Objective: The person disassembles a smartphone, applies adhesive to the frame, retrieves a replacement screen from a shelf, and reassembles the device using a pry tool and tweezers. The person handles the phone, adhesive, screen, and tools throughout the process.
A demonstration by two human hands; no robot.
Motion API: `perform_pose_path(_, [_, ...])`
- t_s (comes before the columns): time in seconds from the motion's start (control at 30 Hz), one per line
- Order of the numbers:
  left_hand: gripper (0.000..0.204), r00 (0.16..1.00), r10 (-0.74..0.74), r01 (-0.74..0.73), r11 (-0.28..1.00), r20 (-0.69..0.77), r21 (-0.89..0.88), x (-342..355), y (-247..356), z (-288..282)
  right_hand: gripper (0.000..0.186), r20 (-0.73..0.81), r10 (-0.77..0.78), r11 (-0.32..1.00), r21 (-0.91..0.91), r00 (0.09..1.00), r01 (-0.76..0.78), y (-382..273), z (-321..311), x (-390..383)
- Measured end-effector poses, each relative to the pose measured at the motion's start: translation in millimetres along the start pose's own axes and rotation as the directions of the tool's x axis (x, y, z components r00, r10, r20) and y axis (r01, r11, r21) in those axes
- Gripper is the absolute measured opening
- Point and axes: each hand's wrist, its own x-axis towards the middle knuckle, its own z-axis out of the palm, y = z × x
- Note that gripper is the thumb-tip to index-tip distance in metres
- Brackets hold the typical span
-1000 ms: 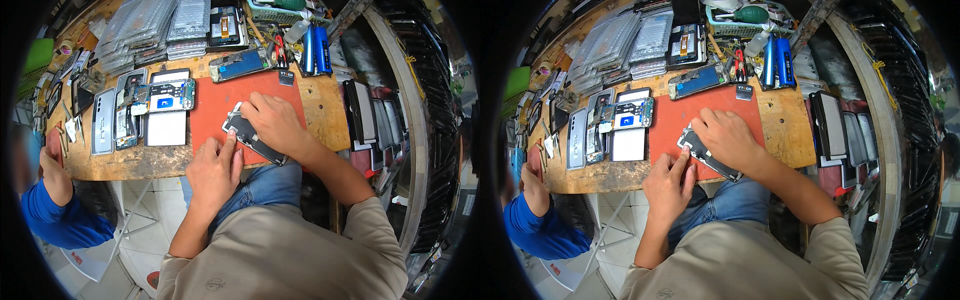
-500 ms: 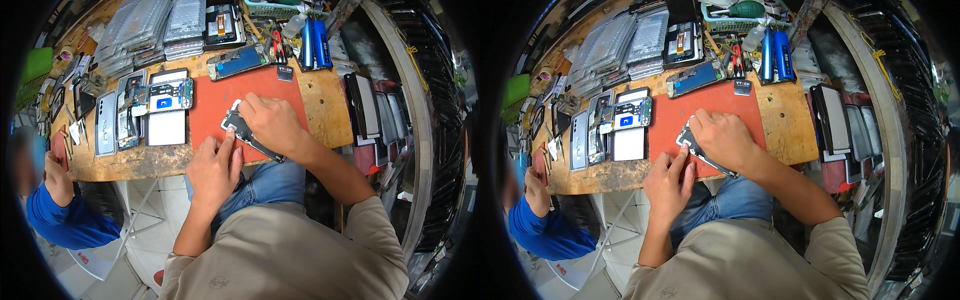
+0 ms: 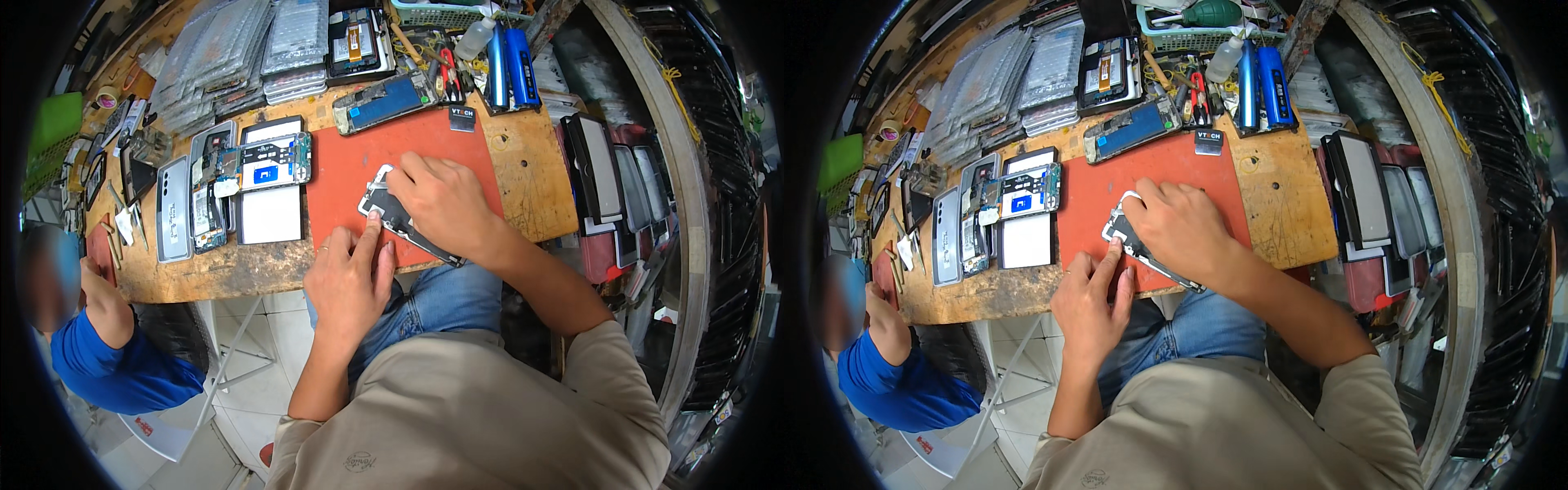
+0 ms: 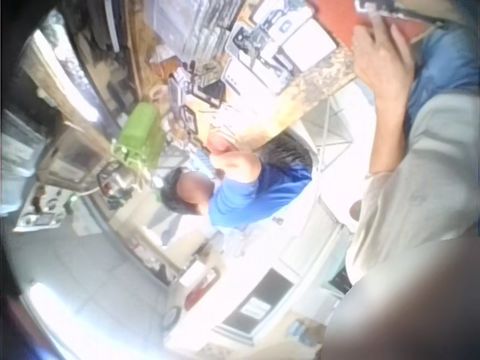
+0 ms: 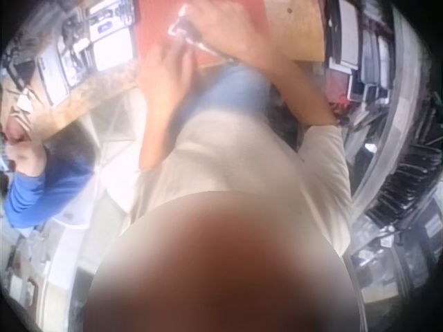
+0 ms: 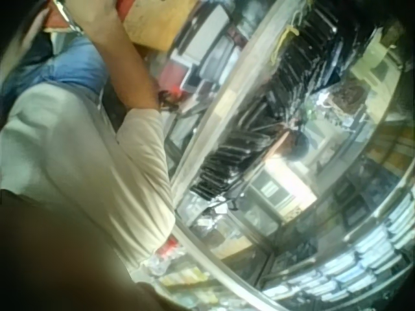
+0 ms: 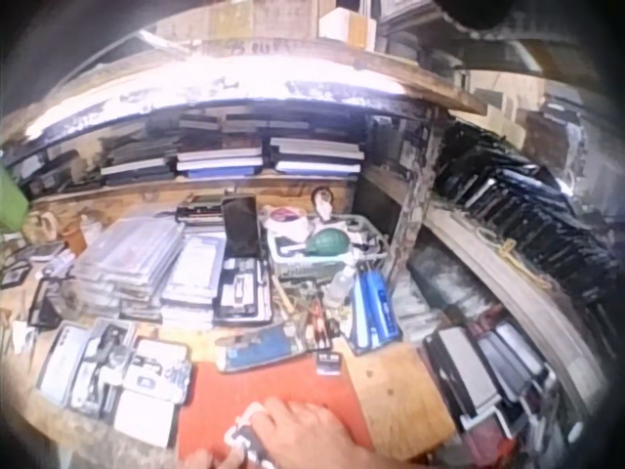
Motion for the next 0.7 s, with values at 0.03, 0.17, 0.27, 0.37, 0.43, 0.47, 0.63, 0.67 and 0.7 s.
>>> perform_pose_path(0.03, [0.04, 1.0, -0.003, 0.003, 1.0, -0.002, -0.002, 1, 0, 0, 0.014, -0.009, 0.0, 1.0, 0.006, 1.0, 0.0, -1, -1, -1])
perform_pose_path(0.17, [0.04, 1.0, -0.024, 0.024, 1.0, 0.008, 0.003, 0, 3, 0, 0.014, 0.027, -0.018, 1.0, -0.025, 0.999, 0.018, -2, -3, -4])
perform_pose_path(0.27, [0.039, 1.0, -0.029, 0.029, 1.0, -0.007, -0.007, 0, 3, 1, 0.014, 0.021, 0.014, 1.0, 0.012, 1.0, -0.014, -1, -3, -3])
perform_pose_path(0.37, [0.039, 1.0, -0.012, 0.012, 1.0, -0.025, -0.018, 0, 0, 2, 0.012, -0.027, 0.003, 1.0, 0.014, 1.0, -0.002, 6, -4, 2])
perform_pose_path(0.43, [0.039, 1.0, -0.01, 0.01, 0.999, -0.017, -0.033, 0, -1, 3, 0.011, -0.071, 0.008, 1.0, 0.001, 0.997, -0.007, 10, -6, 4])
perform_pose_path(0.47, [0.039, 1.0, -0.017, 0.017, 0.999, -0.008, -0.037, -1, -2, 2, 0.01, -0.096, 0.006, 1.0, -0.013, 0.995, -0.007, 14, -8, 5])
perform_pose_path(0.63, [0.038, 0.999, 0.01, -0.012, 0.999, -0.051, -0.042, 1, -4, 5, 0.01, -0.132, 0.178, 0.96, 0.242, 0.975, -0.143, 44, -24, 11])
perform_pose_path(0.67, [0.036, 0.997, 0.022, -0.025, 0.999, -0.069, -0.043, 1, -5, 6, 0.012, -0.079, 0.26, 0.94, 0.249, 0.962, -0.234, 58, -27, 18])
perform_pose_path(0.7, [0.034, 0.996, 0.029, -0.034, 0.998, -0.089, -0.048, 1, -5, 7, 0.014, -0.175, 0.302, 0.934, 0.252, 0.937, -0.254, 73, -27, 29])
